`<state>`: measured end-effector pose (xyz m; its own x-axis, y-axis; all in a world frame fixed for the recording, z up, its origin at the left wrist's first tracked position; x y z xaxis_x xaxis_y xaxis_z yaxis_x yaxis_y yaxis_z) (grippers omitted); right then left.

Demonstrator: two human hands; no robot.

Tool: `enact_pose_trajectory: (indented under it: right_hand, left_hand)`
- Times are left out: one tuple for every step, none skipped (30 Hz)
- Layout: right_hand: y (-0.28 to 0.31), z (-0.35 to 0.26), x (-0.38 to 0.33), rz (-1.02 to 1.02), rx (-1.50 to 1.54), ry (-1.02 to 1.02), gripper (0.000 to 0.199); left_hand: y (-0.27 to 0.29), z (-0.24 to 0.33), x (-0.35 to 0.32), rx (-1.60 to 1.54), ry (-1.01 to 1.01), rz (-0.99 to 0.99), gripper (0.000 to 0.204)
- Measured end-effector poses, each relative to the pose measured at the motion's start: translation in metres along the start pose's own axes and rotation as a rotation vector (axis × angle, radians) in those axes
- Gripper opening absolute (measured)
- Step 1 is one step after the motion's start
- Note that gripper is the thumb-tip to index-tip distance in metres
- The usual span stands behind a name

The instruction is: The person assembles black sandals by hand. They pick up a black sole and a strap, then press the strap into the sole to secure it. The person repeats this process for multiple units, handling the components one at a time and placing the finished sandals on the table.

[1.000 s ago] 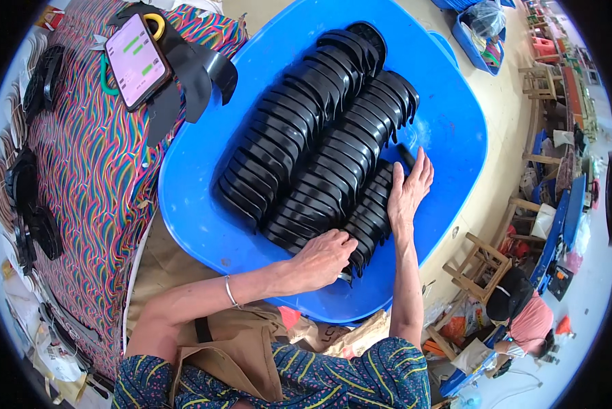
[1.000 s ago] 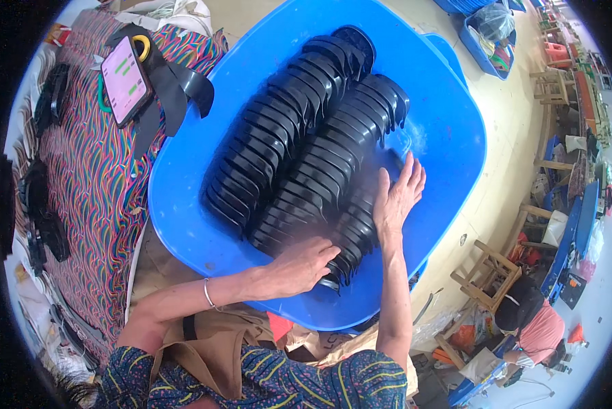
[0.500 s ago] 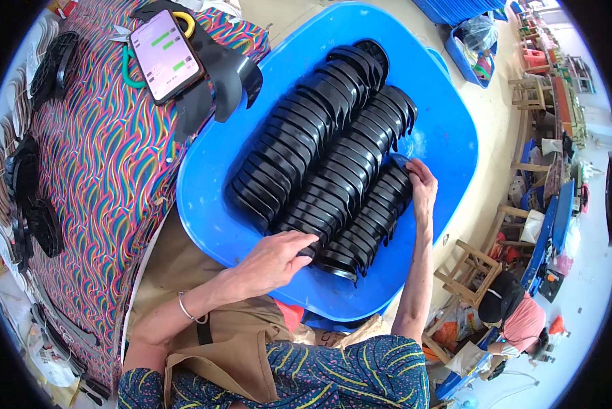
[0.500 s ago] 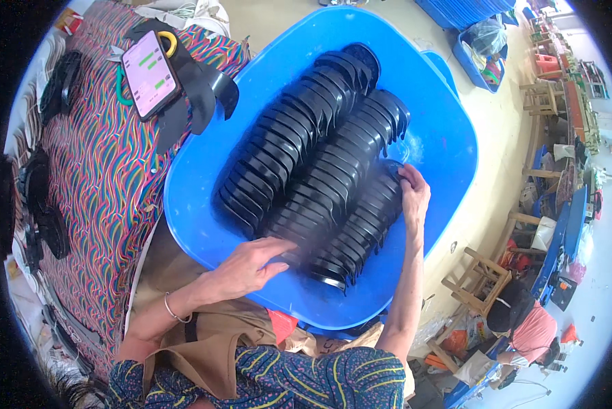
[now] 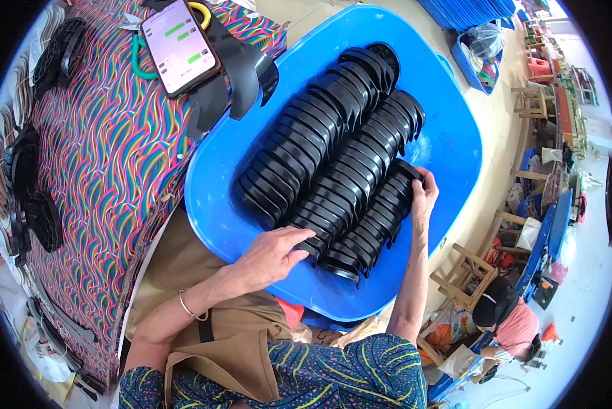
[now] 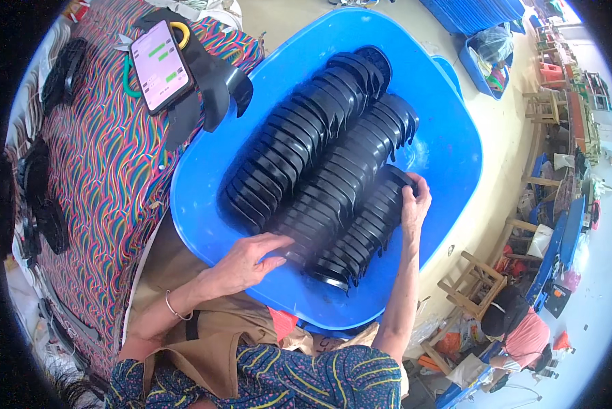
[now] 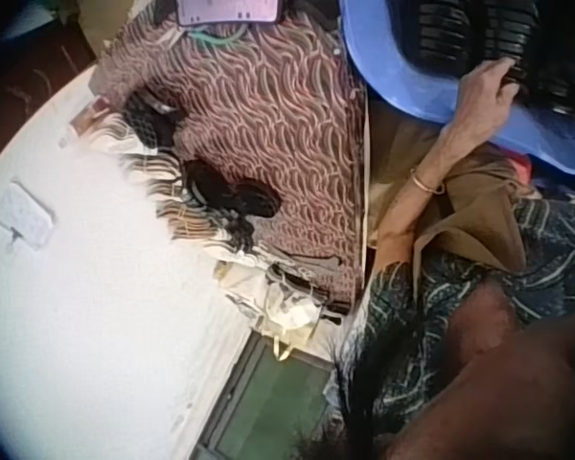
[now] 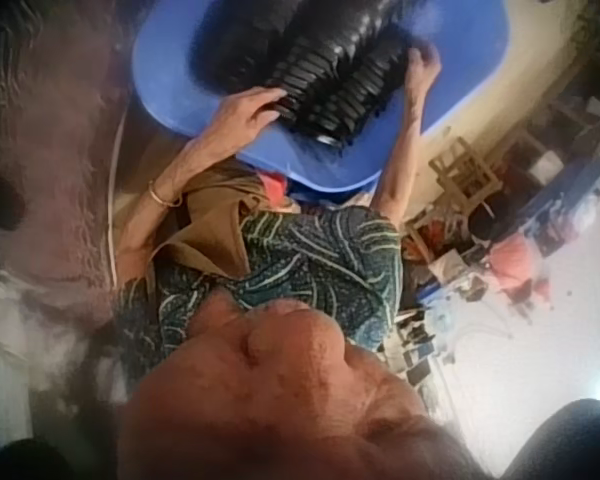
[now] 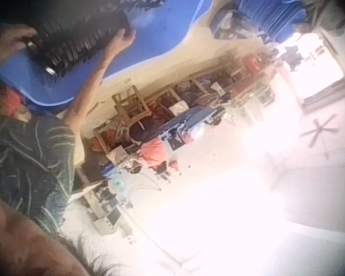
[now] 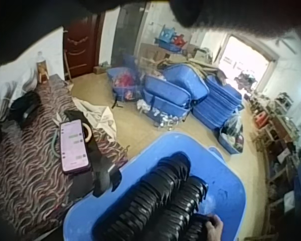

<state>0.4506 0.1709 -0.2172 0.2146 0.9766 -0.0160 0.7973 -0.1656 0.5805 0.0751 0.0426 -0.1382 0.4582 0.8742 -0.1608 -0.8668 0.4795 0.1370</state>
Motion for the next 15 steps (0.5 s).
enact_pose_trajectory:
  right_hand:
    - [0.001,0.004,0.002,-0.009,-0.106,0.019,0.028]
    - [-0.001,0.001,0.004,-0.047,-0.101,-0.046,0.027]
    - [-0.002,-0.008,0.009,-0.083,-0.095,-0.106,0.027]
    - [-0.004,-0.013,0.012,-0.12,-0.09,-0.166,0.027]
    - [-0.004,-0.005,0.015,-0.108,-0.111,-0.231,0.028]
    - [-0.004,0.004,0.017,-0.095,-0.108,-0.232,0.028]
    - [-0.005,0.012,0.018,-0.083,-0.105,-0.233,0.028]
    - [-0.008,0.017,0.019,-0.077,-0.1,-0.233,0.028]
    - [-0.008,0.018,0.02,-0.081,-0.157,-0.18,0.027]
    - [-0.002,0.016,0.022,-0.035,-0.334,-0.079,0.03]
    - [-0.002,0.015,0.027,0.008,-0.497,0.032,0.033]
    - [-0.009,0.004,0.027,0.05,-0.651,0.146,0.037]
    - [-0.007,0.005,0.025,0.066,-0.74,0.043,0.041]
    - [-0.014,-0.004,0.022,0.066,-0.818,-0.042,0.045]
    - [-0.011,0.003,0.022,0.058,-0.781,0.032,0.047]
  left_hand:
    - [0.002,-0.001,-0.001,-0.002,0.019,0.002,0.038]
    - [0.004,-0.002,-0.001,-0.002,0.039,0.006,0.038]
    - [0.006,-0.002,-0.001,-0.002,0.054,0.012,0.037]
    - [0.006,-0.001,-0.002,-0.007,0.042,0.018,0.037]
    - [0.004,-0.001,-0.001,-0.012,0.027,0.022,0.037]
    - [0.004,-0.002,-0.002,-0.018,0.016,0.028,0.037]
    - [0.005,0.0,-0.002,-0.026,0.012,0.034,0.036]
    - [0.007,0.001,-0.002,-0.032,0.012,0.045,0.036]
    - [0.008,0.002,-0.003,-0.039,0.012,0.057,0.035]
    - [0.007,0.002,-0.004,-0.047,0.001,0.064,0.035]
    - [0.008,0.001,-0.006,-0.043,-0.005,0.082,0.034]
    - [0.011,0.001,-0.01,-0.037,-0.007,0.104,0.033]
    - [0.011,0.003,-0.013,-0.025,0.003,0.101,0.035]
    - [0.011,0.001,-0.017,-0.022,-0.015,0.112,0.036]
    - [0.009,-0.001,-0.022,-0.038,-0.033,0.114,0.037]
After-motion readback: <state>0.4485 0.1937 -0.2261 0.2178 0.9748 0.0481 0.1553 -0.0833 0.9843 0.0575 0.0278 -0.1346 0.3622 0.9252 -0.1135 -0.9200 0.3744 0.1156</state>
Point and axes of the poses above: each hand's wrist, its own x-axis towards the middle knuckle, its own y-axis out of the back of the hand, z = x × y, the point moved 6 cm from there along x, towards the middle knuckle, and after that the axes turned 5 degrees about -x, right-handed, at the moved point
